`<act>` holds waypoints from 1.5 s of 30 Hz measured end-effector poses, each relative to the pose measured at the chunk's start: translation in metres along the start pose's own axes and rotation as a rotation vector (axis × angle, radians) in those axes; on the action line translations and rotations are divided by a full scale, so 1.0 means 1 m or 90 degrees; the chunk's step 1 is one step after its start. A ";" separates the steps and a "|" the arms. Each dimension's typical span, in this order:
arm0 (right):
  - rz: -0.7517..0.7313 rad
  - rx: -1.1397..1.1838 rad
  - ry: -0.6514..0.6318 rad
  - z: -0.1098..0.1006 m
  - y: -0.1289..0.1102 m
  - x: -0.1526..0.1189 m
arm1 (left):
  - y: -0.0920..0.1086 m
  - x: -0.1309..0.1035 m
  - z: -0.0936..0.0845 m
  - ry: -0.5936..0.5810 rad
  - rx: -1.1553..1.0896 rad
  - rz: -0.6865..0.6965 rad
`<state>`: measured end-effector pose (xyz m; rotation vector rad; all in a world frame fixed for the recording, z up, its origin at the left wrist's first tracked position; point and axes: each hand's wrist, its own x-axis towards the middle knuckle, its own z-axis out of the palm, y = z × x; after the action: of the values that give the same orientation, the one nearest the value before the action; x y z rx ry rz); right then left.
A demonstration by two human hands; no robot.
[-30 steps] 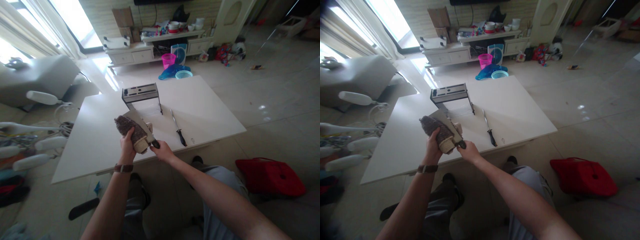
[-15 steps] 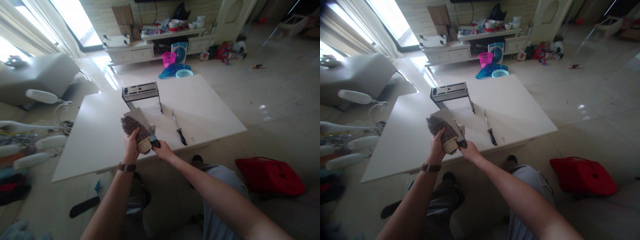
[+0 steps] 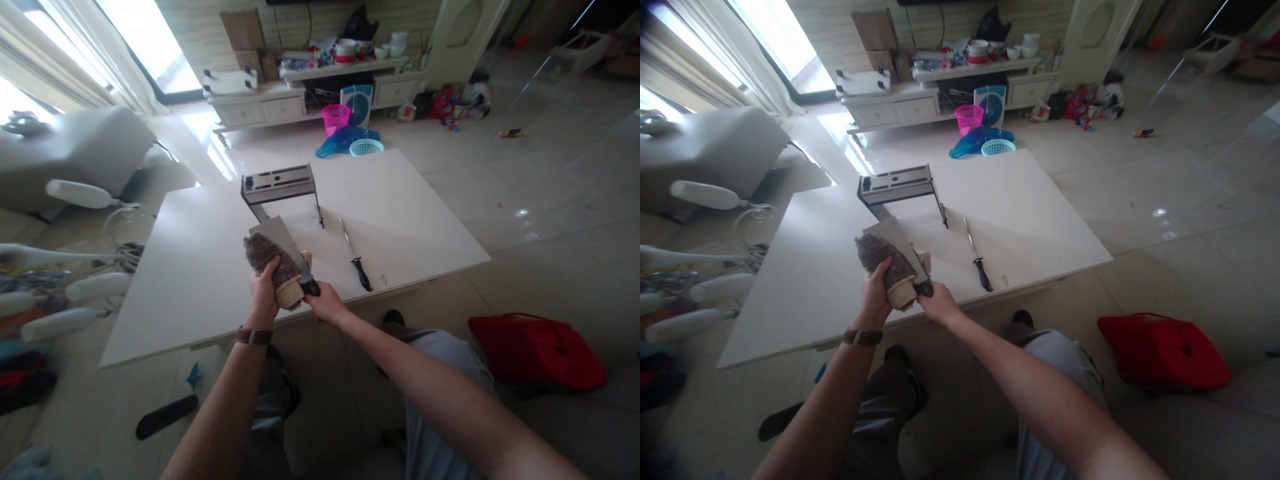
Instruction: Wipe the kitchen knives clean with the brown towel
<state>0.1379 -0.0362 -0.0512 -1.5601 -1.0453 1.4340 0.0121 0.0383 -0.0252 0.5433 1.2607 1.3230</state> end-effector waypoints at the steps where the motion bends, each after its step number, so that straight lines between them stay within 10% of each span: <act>1: 0.000 -0.003 0.002 0.000 0.000 0.000 | 0.000 0.000 0.000 -0.001 0.000 -0.002; 45: 0.043 0.053 0.014 0.006 -0.001 0.000 | -0.005 -0.002 0.003 -0.014 0.003 -0.006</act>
<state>0.1315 -0.0358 -0.0513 -1.5601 -0.9160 1.4845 0.0173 0.0365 -0.0275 0.5537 1.2474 1.3030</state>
